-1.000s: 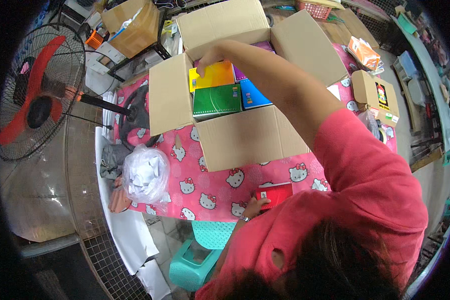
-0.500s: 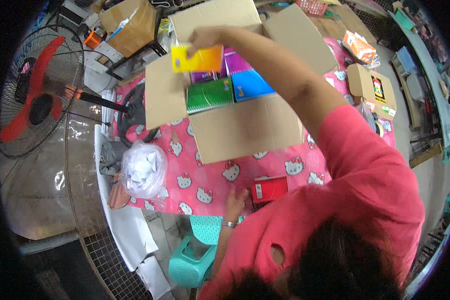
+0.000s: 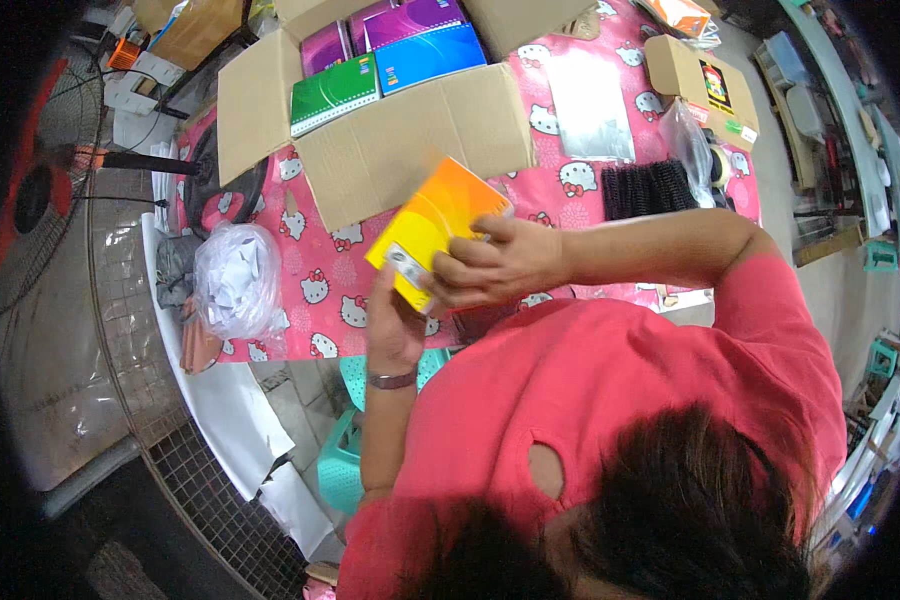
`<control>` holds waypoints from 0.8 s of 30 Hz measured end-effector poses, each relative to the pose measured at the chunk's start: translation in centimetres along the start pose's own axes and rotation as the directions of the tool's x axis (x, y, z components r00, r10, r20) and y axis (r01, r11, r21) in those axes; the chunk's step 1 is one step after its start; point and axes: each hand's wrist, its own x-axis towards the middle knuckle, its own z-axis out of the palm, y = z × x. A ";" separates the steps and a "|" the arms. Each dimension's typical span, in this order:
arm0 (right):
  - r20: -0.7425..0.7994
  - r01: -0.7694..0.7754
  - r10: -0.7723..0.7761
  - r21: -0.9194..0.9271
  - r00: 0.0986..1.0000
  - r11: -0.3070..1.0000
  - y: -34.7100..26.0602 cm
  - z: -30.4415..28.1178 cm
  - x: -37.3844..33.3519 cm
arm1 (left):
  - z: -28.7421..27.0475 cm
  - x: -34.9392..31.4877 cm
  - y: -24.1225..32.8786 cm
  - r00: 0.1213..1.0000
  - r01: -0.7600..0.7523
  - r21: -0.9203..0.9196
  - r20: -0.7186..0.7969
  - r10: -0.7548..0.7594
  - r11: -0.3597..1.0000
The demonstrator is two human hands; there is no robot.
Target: The person places colorful spiral notebooks into a cardboard box, handles bundles of black plastic strips, and arranges various packaging materials on a table.
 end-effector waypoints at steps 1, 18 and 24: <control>0.060 0.012 -0.016 0.076 0.998 0.997 -1.4 -0.1 -1.2 | -0.4 -0.3 -1.3 1.000 -0.020 -0.009 -0.008 0.020 1.000; 0.393 -0.668 0.621 0.683 0.678 0.295 21.2 9.1 11.5 | -8.0 5.9 -7.5 0.952 0.198 0.724 0.017 -0.305 0.660; 0.841 -0.743 0.079 0.424 0.535 0.517 22.6 21.6 14.1 | -8.9 5.5 -8.4 0.990 -0.121 0.991 0.117 0.077 0.051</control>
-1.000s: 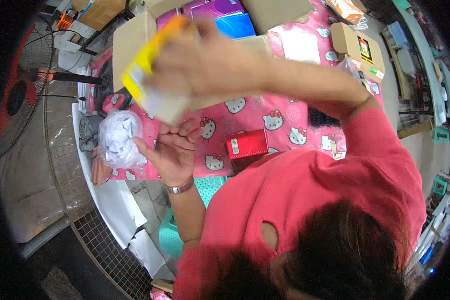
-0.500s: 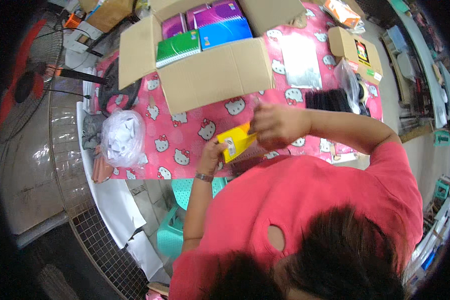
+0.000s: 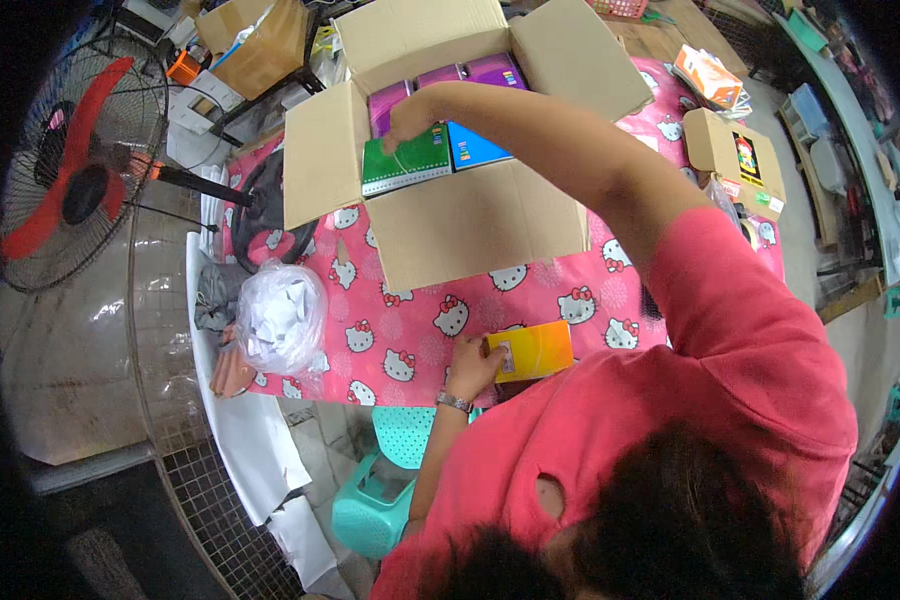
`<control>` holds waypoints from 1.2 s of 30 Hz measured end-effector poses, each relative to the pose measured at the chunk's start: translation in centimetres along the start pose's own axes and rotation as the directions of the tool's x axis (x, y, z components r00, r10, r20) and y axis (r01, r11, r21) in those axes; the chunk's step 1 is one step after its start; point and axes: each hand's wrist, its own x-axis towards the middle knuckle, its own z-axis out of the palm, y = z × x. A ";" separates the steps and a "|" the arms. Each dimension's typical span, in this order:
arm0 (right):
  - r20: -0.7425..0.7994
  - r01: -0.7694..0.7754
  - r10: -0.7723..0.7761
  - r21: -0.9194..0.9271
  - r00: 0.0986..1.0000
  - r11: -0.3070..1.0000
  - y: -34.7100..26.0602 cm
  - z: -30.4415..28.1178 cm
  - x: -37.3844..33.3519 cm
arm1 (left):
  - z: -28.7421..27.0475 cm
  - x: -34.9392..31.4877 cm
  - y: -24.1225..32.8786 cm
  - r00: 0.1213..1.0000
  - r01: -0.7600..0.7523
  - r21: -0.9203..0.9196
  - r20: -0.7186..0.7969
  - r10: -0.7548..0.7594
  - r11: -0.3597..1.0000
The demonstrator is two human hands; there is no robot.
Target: The person places colorful spiral notebooks into a cardboard box, handles bundles of black plastic strips, and arranges various packaging materials on a table.
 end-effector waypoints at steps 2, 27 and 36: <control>0.139 -0.126 0.103 0.169 0.985 0.978 0.9 0.5 0.8 | -1.5 -0.1 3.4 0.999 0.045 -0.040 0.027 -0.043 0.998; -0.475 0.410 -0.407 -0.102 0.780 0.906 -9.5 -0.2 -13.9 | -9.4 0.9 3.4 0.982 -0.090 -0.991 -0.106 -0.157 0.103; -0.317 0.387 -0.270 0.884 0.909 0.263 -6.8 13.3 -26.5 | -3.5 -0.2 12.2 0.812 0.421 -0.907 0.358 0.461 -0.036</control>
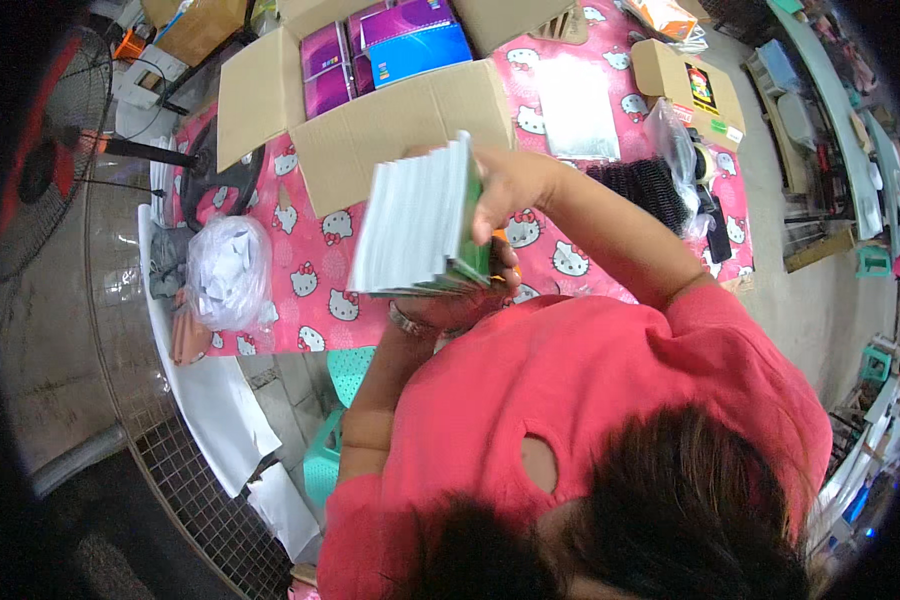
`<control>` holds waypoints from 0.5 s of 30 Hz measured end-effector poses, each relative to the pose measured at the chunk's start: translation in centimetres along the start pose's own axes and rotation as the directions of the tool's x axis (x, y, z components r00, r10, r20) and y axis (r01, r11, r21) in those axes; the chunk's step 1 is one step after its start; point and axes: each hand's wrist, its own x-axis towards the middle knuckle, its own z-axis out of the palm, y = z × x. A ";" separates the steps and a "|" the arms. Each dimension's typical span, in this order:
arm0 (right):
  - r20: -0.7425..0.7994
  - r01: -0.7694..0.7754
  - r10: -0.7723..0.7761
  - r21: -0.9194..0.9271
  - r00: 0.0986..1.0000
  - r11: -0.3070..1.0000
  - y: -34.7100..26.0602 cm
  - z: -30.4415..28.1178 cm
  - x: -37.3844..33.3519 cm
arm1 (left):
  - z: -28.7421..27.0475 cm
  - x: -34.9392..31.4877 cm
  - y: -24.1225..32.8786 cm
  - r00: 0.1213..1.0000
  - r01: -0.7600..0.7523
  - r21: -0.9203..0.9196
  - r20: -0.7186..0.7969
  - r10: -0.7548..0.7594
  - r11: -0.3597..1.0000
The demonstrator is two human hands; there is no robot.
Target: The person places colorful spiral notebooks into a cardboard box, handles bundles of black plastic strips, and arranges various packaging materials on a table.
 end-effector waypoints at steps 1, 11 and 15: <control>-0.003 0.002 -0.002 -0.001 1.000 1.000 0.1 -0.2 -0.8 | 2.7 -0.6 -0.2 0.969 0.155 -0.441 0.241 -0.050 0.884; -0.185 -0.204 0.342 0.518 0.921 0.831 2.4 -1.0 -9.8 | 0.2 -4.2 -1.3 0.839 -0.145 0.447 -0.418 0.349 0.883; -0.297 -0.453 0.517 0.259 0.803 0.853 7.0 1.1 -10.4 | -1.8 -3.9 -2.6 0.681 0.264 0.777 -0.570 0.460 0.572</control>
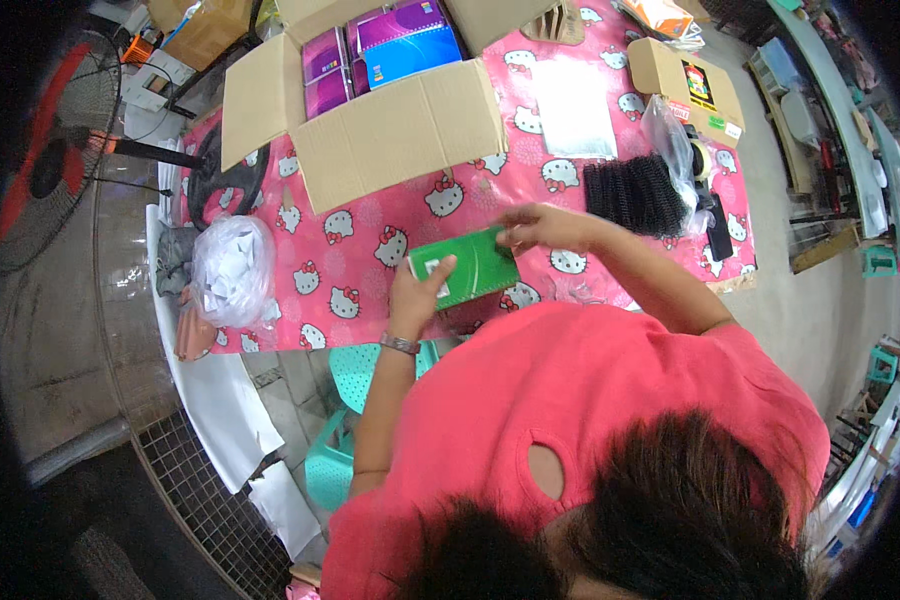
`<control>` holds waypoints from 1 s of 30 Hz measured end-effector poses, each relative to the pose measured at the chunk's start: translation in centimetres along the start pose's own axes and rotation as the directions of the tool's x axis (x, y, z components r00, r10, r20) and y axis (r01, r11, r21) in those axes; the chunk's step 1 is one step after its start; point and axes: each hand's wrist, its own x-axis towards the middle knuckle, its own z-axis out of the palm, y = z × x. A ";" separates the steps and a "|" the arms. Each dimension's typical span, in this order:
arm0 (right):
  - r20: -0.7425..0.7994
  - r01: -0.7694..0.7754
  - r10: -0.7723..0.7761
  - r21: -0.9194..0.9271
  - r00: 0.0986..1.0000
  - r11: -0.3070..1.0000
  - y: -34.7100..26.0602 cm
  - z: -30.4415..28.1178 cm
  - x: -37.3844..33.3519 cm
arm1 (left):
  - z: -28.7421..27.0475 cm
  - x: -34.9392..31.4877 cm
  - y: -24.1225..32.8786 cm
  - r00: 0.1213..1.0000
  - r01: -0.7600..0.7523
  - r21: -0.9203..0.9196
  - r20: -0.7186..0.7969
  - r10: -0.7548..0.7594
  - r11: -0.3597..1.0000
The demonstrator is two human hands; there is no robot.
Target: The person places colorful spiral notebooks into a cardboard box, handles bundles of black plastic strips, and arranges various packaging materials on a table.
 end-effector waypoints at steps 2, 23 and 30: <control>-0.128 -0.035 -0.028 -0.469 0.991 0.882 -0.2 0.7 0.8 | 0.1 0.6 -0.9 0.999 0.026 0.142 -0.050 -0.019 0.990; -0.392 0.042 0.008 0.121 0.920 0.992 -20.5 -9.5 17.0 | -6.1 14.6 16.3 0.908 -0.418 -0.251 -0.151 0.391 0.873; -0.534 -0.105 -0.033 -0.227 0.845 0.968 -20.4 -8.5 17.2 | -5.1 27.6 19.7 0.950 0.219 -0.053 0.238 -0.200 0.974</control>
